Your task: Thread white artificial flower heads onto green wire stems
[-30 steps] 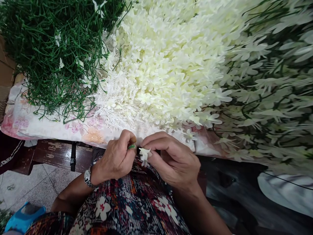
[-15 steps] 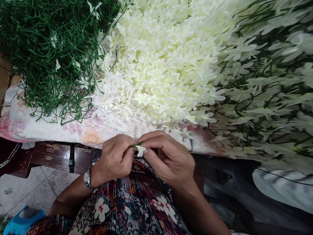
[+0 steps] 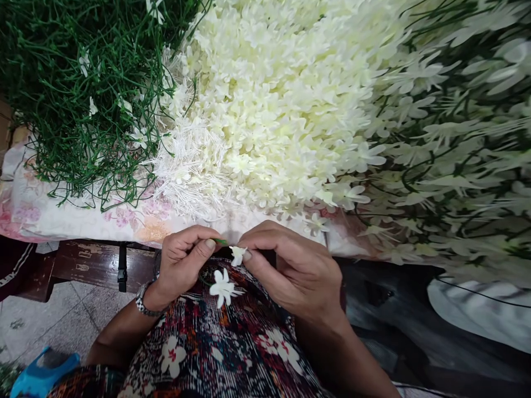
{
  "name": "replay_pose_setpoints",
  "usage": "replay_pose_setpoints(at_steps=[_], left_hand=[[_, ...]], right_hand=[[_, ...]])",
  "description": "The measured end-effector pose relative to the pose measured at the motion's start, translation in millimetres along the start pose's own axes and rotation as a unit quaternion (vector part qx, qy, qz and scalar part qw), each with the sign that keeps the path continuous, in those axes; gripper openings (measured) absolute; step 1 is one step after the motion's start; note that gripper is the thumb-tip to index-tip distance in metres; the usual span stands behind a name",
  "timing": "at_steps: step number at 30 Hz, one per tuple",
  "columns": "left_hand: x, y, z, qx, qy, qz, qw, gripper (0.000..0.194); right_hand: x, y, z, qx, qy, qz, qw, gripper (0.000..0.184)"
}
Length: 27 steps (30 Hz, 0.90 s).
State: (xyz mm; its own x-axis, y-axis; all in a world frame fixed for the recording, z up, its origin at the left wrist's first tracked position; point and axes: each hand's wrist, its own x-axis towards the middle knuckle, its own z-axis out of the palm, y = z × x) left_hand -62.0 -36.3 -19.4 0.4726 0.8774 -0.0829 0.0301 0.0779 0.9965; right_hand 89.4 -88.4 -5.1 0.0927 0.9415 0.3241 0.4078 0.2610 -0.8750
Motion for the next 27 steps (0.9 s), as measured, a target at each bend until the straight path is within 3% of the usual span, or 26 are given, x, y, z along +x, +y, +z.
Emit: replay_pose_setpoints(at_steps=[4,12,18,27], left_hand=[[-0.4,2.9,0.3,0.015,-0.009,-0.004,1.000,0.013],[1.3,4.2,-2.2,0.110,-0.030,0.087,0.990,0.012],[7.6,0.5,-4.1,0.122,-0.058,0.146,0.980,0.010],[11.6,-0.9,-2.3,0.120,-0.069,0.137,0.981,0.011]], right_hand=[[1.9,-1.1,1.0,-0.039,-0.013,-0.015,0.999,0.012],[2.5,-1.5,-0.4,-0.077,-0.054,-0.022,0.995,0.008],[0.0,2.7,0.5,-0.111,-0.056,-0.031,0.992,0.009],[-2.4,11.9,5.5,-0.102,-0.051,-0.033,0.993,0.010]])
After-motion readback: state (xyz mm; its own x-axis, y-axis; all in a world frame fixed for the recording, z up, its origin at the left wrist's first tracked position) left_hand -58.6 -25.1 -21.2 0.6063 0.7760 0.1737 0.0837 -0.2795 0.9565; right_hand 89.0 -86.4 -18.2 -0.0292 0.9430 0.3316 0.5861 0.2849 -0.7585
